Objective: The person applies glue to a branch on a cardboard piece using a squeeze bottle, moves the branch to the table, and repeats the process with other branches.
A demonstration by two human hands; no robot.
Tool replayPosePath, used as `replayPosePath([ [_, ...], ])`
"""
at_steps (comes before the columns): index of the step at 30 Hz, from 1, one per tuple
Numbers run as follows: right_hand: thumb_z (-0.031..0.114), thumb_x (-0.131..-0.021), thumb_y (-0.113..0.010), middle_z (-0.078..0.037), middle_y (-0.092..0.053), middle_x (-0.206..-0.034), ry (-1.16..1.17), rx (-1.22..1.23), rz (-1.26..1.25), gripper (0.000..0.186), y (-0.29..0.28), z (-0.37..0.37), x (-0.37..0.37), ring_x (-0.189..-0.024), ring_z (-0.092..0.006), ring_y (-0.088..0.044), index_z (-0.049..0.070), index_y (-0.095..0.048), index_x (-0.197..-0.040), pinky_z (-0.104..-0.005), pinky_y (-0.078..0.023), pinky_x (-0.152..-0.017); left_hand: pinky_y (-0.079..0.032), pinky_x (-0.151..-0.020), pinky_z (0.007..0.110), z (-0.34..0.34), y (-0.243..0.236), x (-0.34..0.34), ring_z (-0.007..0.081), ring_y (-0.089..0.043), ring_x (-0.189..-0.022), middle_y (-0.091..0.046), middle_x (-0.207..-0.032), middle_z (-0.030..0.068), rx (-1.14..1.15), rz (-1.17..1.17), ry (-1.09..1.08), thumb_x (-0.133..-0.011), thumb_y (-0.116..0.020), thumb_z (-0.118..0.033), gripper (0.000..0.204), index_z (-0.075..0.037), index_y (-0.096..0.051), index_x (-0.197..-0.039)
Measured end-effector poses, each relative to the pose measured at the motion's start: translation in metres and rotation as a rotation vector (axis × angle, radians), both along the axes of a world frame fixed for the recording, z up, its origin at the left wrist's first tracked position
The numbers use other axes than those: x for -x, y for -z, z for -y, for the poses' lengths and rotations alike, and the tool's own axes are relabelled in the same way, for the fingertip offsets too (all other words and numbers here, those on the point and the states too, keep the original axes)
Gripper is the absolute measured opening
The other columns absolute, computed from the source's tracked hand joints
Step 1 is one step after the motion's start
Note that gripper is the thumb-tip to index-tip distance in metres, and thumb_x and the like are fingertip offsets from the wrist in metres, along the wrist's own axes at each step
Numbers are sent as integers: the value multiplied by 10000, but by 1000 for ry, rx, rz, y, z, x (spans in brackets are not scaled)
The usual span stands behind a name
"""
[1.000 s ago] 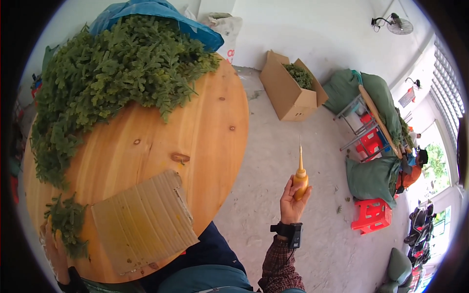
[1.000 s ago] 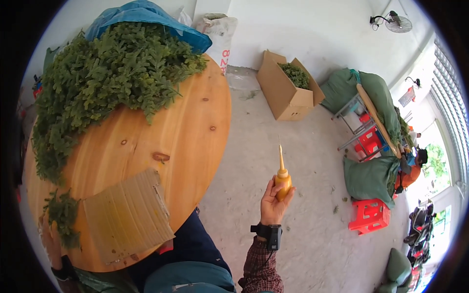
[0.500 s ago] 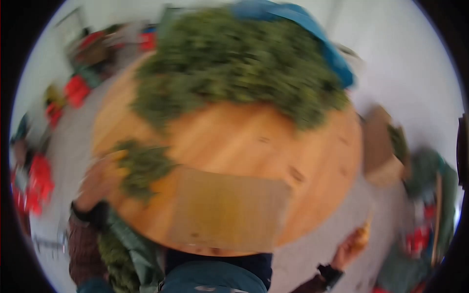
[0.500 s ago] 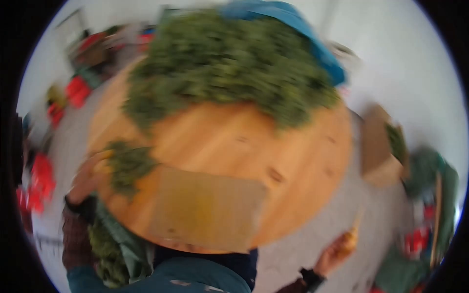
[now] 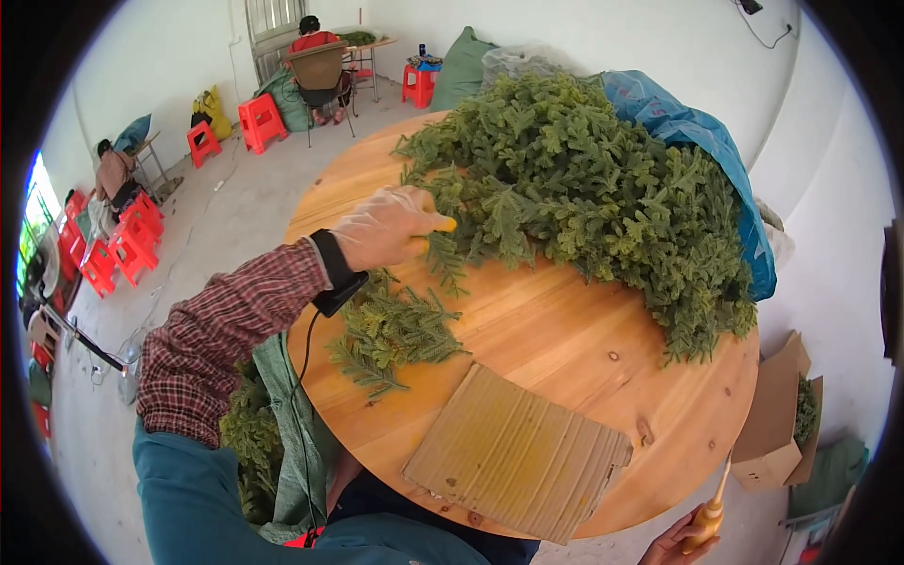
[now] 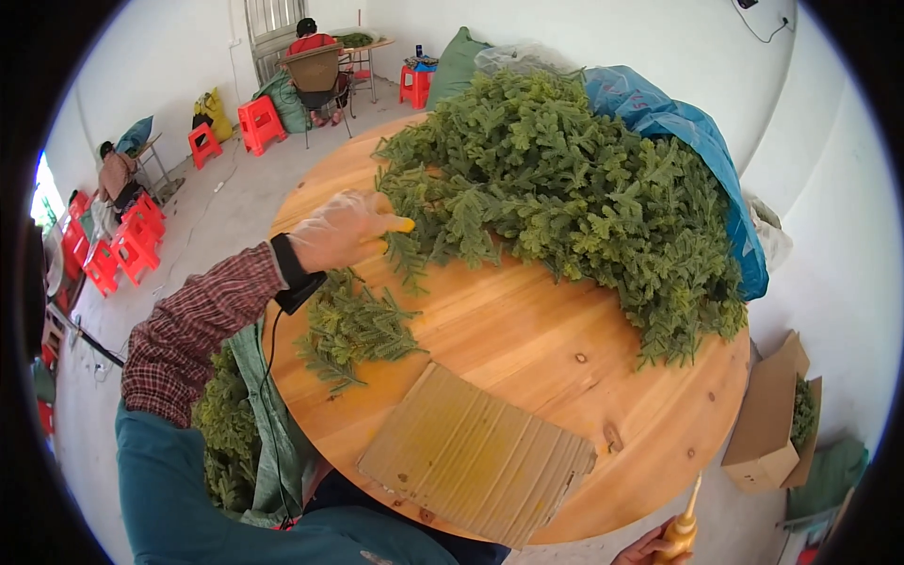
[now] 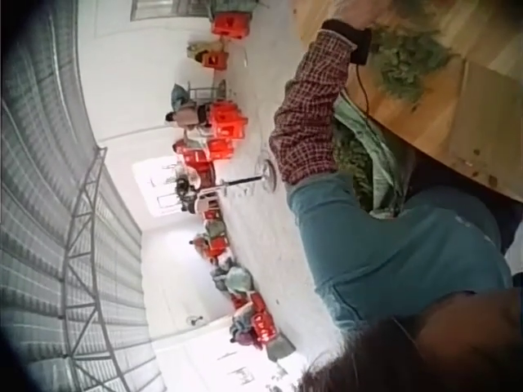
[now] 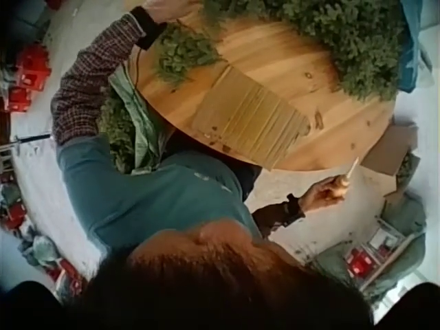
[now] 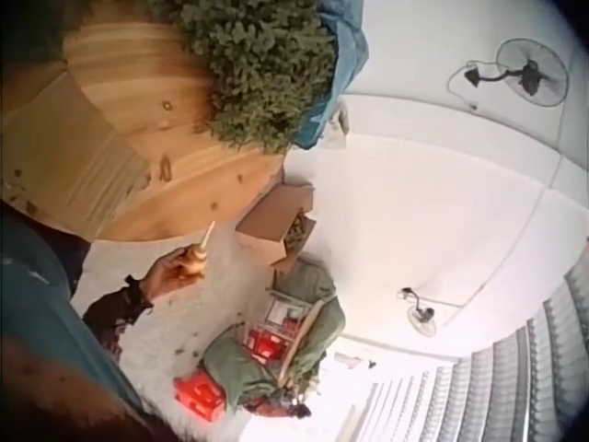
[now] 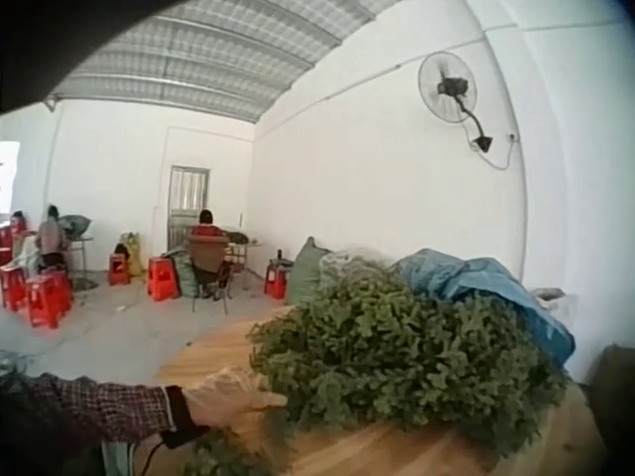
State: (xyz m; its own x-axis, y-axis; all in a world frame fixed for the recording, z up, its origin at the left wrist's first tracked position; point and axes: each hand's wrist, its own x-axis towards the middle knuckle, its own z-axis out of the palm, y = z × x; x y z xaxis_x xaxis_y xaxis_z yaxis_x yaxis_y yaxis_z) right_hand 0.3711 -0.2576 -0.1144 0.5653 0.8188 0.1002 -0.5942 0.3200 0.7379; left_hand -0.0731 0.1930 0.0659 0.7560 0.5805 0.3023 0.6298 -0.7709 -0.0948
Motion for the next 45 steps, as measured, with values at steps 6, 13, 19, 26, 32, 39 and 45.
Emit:
replayPosePath([
  [6,250,-883,-688,-230,-500,-1357,233,515,670,598,-30,-24,47,-1233,-341,-506,-61,-449,-1335,-470,-371,-1101,-427,-862,427,-33,36,-5,302,-549,-984,-581,-991,112,-345,-175,174,-784,-685,-179,308,-79,-652,-1073],
  [13,275,-881,-689,-233,-530,-1325,202,482,739,565,-29,-34,63,-1216,-345,-528,-60,-493,-1293,-487,-389,-1087,-447,-814,408,-1,-7,1,279,-583,-950,-618,-1000,127,3,-19,-127,-795,-690,-219,288,-67,-629,-1031],
  [19,298,-923,-631,-226,-501,-1350,149,616,887,559,-36,-45,70,-1046,-259,-620,-23,-437,-1338,-395,-453,-1043,-486,-687,380,82,-17,-17,278,-635,-772,-642,-831,185,882,583,-125,-834,-655,-277,436,7,-534,-1141],
  [26,333,-948,-594,-255,-511,-1322,136,740,908,561,-50,-49,93,-871,-213,-663,-16,-415,-1348,-399,-455,-1045,-509,-657,339,182,25,-50,200,-670,-823,-659,-915,202,1192,440,-160,-859,-650,-283,599,29,-413,-1312],
  [32,375,-948,-586,-230,-567,-1247,181,768,988,576,-48,-48,109,-839,-228,-666,-11,-423,-1343,-444,-458,-1032,-527,-692,391,229,50,-52,281,-668,-871,-628,-1042,226,1843,736,-272,-912,-575,-267,625,15,-328,-1412],
  [39,407,-945,-580,-184,-590,-1212,128,809,932,567,-50,-64,140,-850,-214,-653,14,-442,-1330,-479,-436,-1041,-494,-880,395,206,16,-50,302,-601,-1087,-556,-1228,160,895,-39,215,-902,-570,-217,466,-54,-454,-1323],
  [45,415,-944,-580,-134,-612,-1157,160,1007,1029,541,-67,-77,161,-808,-178,-615,31,-466,-1307,-496,-412,-1058,-465,-905,397,199,52,-56,297,-556,-1136,-531,-1244,166,77,-176,448,-773,-610,-242,525,-80,-540,-1268],
])
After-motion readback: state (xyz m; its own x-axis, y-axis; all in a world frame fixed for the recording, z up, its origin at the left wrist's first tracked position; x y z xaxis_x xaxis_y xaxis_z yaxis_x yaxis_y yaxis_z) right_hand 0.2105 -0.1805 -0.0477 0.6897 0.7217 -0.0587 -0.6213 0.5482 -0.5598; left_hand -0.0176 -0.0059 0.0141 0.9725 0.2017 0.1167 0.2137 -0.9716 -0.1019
